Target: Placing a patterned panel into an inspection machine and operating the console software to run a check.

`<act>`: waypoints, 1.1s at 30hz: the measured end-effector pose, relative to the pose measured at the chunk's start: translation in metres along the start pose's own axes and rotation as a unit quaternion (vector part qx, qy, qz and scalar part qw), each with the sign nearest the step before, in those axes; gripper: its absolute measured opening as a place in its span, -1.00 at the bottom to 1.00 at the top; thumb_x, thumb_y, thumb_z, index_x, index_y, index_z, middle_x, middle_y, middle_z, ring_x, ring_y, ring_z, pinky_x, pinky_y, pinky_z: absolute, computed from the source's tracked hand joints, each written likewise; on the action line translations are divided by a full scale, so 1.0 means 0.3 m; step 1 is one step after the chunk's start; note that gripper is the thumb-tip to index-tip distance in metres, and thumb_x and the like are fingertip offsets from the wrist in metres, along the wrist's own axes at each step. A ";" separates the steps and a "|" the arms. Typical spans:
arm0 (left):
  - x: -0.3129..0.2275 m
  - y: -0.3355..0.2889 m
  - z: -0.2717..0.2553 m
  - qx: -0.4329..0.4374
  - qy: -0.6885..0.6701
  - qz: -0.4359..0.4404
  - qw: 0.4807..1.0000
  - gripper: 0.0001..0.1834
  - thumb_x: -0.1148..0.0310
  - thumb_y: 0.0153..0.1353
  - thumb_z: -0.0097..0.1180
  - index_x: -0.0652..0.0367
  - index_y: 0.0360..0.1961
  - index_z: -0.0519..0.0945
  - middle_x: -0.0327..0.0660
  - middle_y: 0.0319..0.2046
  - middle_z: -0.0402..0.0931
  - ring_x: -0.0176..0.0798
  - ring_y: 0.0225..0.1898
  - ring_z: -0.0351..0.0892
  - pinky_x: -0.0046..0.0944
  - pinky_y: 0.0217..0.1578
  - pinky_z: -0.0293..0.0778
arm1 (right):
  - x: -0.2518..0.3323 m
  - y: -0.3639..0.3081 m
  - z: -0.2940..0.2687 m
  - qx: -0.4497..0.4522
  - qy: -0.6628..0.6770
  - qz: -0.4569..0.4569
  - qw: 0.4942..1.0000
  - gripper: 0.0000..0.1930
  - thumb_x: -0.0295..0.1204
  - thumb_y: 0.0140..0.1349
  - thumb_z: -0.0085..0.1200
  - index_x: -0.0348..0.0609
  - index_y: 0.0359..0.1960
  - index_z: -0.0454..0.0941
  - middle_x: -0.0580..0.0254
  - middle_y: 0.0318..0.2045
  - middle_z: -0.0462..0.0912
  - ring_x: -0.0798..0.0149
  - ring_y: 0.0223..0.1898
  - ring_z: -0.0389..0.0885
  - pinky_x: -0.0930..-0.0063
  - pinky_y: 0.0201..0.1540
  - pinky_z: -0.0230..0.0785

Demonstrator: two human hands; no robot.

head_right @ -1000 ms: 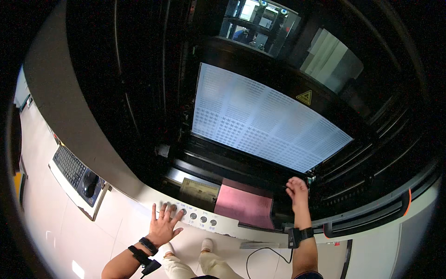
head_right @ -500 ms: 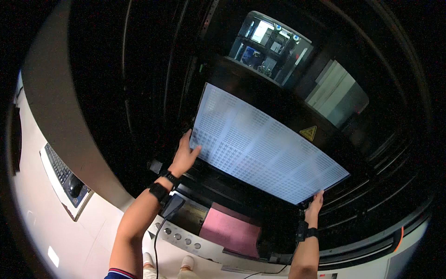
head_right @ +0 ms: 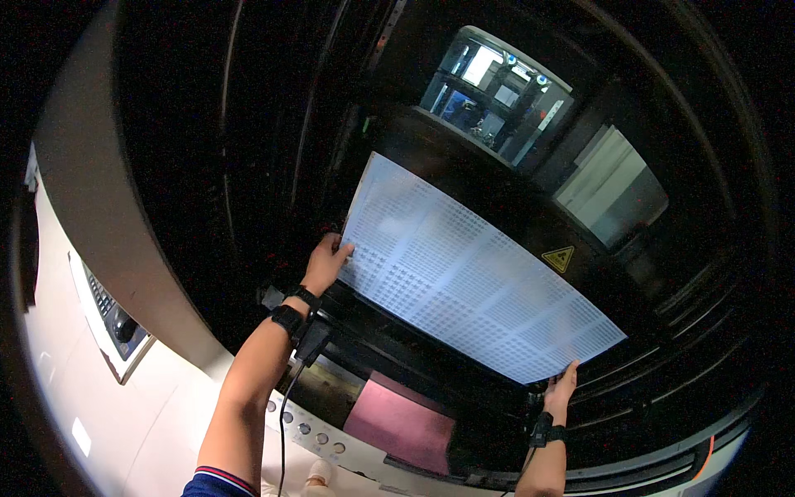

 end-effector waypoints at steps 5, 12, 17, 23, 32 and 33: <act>-0.047 0.054 -0.022 -0.011 0.059 0.056 0.997 -0.61 0.21 0.15 0.13 0.34 -0.15 0.49 0.11 -0.24 0.56 0.09 -0.17 0.56 -0.10 -0.18 0.44 | 0.050 0.018 0.049 0.007 0.061 -0.043 0.997 -0.32 0.03 0.29 -0.12 -0.26 0.25 0.15 0.15 0.25 0.23 0.13 0.24 0.19 0.24 0.28 0.01; -0.048 -0.133 -0.108 -0.034 0.089 0.026 0.995 -0.62 0.16 0.15 0.11 0.27 -0.19 0.50 0.07 -0.31 0.56 0.08 -0.24 0.57 -0.09 -0.26 0.44 | -0.085 -0.006 -0.034 0.019 0.051 0.006 0.999 -0.27 0.09 0.24 -0.07 -0.22 0.25 0.17 0.11 0.24 0.26 0.09 0.23 0.21 0.15 0.27 0.04; -0.117 -0.471 -0.358 -0.015 0.050 0.001 0.999 -0.75 0.27 0.20 0.08 0.25 -0.26 0.50 -0.04 -0.46 0.55 -0.06 -0.41 0.57 -0.19 -0.38 0.43 | -0.154 -0.112 -0.050 0.081 0.077 0.076 0.991 -0.17 0.16 0.21 -0.12 -0.22 0.32 0.02 0.05 0.30 0.13 0.05 0.28 0.13 0.13 0.30 0.00; -0.165 -1.062 -0.764 -0.061 -0.085 -0.083 0.991 -0.84 0.39 0.26 0.07 0.27 -0.25 0.44 -0.25 -0.46 0.44 -0.46 -0.46 0.44 -0.42 -0.41 0.41 | 0.006 -0.296 0.018 0.207 0.011 0.062 0.976 -0.26 0.14 0.19 -0.06 -0.20 0.20 0.19 0.12 0.18 0.27 0.15 0.17 0.26 0.16 0.22 0.09; 0.313 -1.782 -1.373 -0.236 -0.067 -0.224 0.943 -0.75 0.47 0.25 0.00 0.30 -0.05 0.40 -0.12 -0.20 0.48 -0.29 -0.23 0.54 -0.33 -0.22 0.47 | 0.069 -0.913 0.469 0.472 -0.058 0.024 0.879 -0.53 -0.16 0.14 0.19 -0.23 -0.04 0.40 0.22 -0.14 0.54 0.28 -0.08 0.48 0.33 0.02 0.33; 0.406 -1.898 -1.446 -0.260 0.003 -0.275 0.926 -0.68 0.43 0.23 0.03 0.31 -0.01 0.37 -0.07 -0.16 0.47 -0.24 -0.21 0.55 -0.30 -0.21 0.49 | 0.047 -1.017 0.529 0.492 -0.080 0.040 0.866 -0.64 -0.32 0.18 0.16 -0.22 -0.06 0.41 0.21 -0.18 0.55 0.30 -0.12 0.49 0.36 -0.01 0.33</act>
Point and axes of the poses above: each hand's wrist, its own y-axis towards the middle knuckle, its own z-axis out of the palm, x = y × z, the point moved 8 cm from there along y, towards the middle knuckle
